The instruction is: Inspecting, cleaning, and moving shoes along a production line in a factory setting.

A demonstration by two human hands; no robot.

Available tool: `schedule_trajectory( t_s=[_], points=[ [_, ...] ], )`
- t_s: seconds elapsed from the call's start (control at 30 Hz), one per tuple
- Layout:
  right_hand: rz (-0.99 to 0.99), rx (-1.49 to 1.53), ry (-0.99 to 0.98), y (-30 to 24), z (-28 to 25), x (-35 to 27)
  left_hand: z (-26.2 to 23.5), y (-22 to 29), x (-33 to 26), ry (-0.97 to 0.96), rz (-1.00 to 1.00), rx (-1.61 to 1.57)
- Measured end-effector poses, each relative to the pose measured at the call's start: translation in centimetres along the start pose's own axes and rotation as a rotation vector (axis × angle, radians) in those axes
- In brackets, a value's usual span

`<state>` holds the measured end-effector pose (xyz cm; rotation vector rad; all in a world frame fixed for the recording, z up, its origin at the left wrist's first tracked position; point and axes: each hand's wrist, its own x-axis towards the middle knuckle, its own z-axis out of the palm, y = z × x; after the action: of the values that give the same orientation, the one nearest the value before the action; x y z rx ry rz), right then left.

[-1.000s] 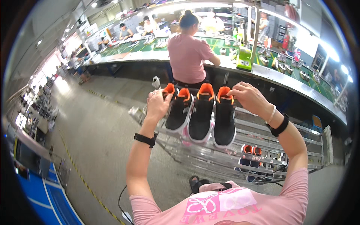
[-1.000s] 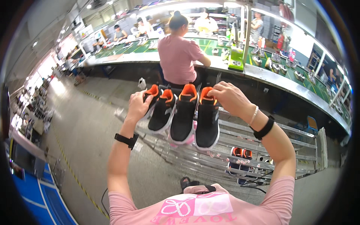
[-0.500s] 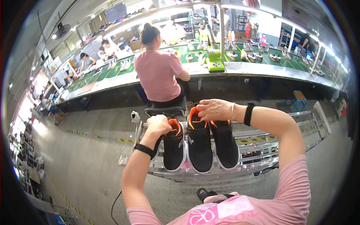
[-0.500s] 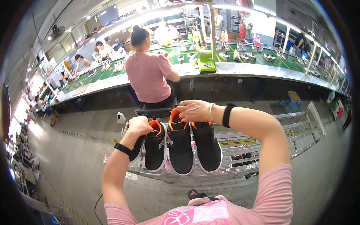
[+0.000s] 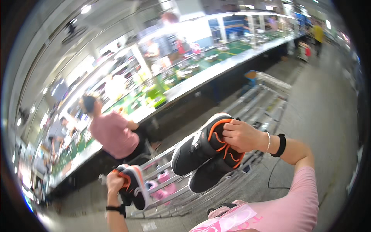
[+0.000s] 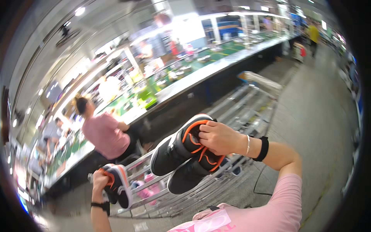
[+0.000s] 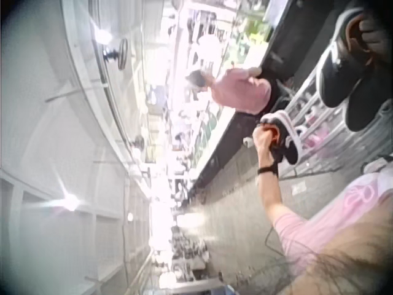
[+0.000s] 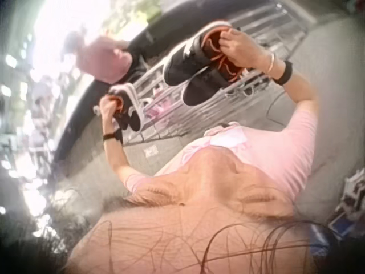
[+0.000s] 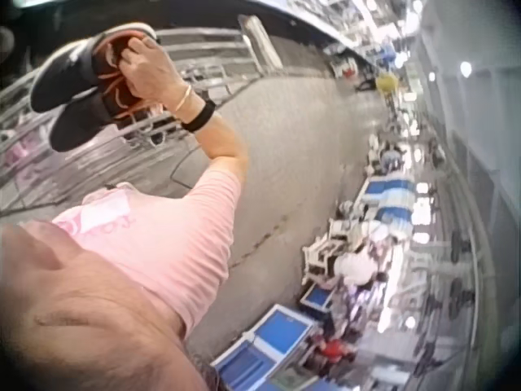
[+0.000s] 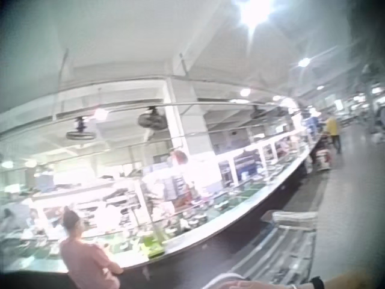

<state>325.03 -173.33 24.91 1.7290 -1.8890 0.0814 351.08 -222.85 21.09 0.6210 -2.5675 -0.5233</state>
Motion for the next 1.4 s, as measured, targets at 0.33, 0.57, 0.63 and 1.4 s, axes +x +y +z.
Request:
schedule_trajectory(
  t_s=[0.33,0.57,0.63,1.4],
  points=[
    [0.872,0.111,-0.071,-7.1,-8.2,-39.5,4.8,34.3,5.6,0.294,0.622,-0.313],
    [1.239,0.110,-0.307,-14.5,-10.1,-56.2,19.1,63.6,3.3,-0.035,0.953,-0.773],
    [1.268,0.073,-0.267,-15.3,-10.5,-60.2,22.9,71.6,2.2,-0.281,1.037,-0.810],
    [2.818,0.689,-0.786,-9.2,-2.8,-105.1,83.0,125.4,-5.3,-0.632,1.677,-0.201]
  ],
)
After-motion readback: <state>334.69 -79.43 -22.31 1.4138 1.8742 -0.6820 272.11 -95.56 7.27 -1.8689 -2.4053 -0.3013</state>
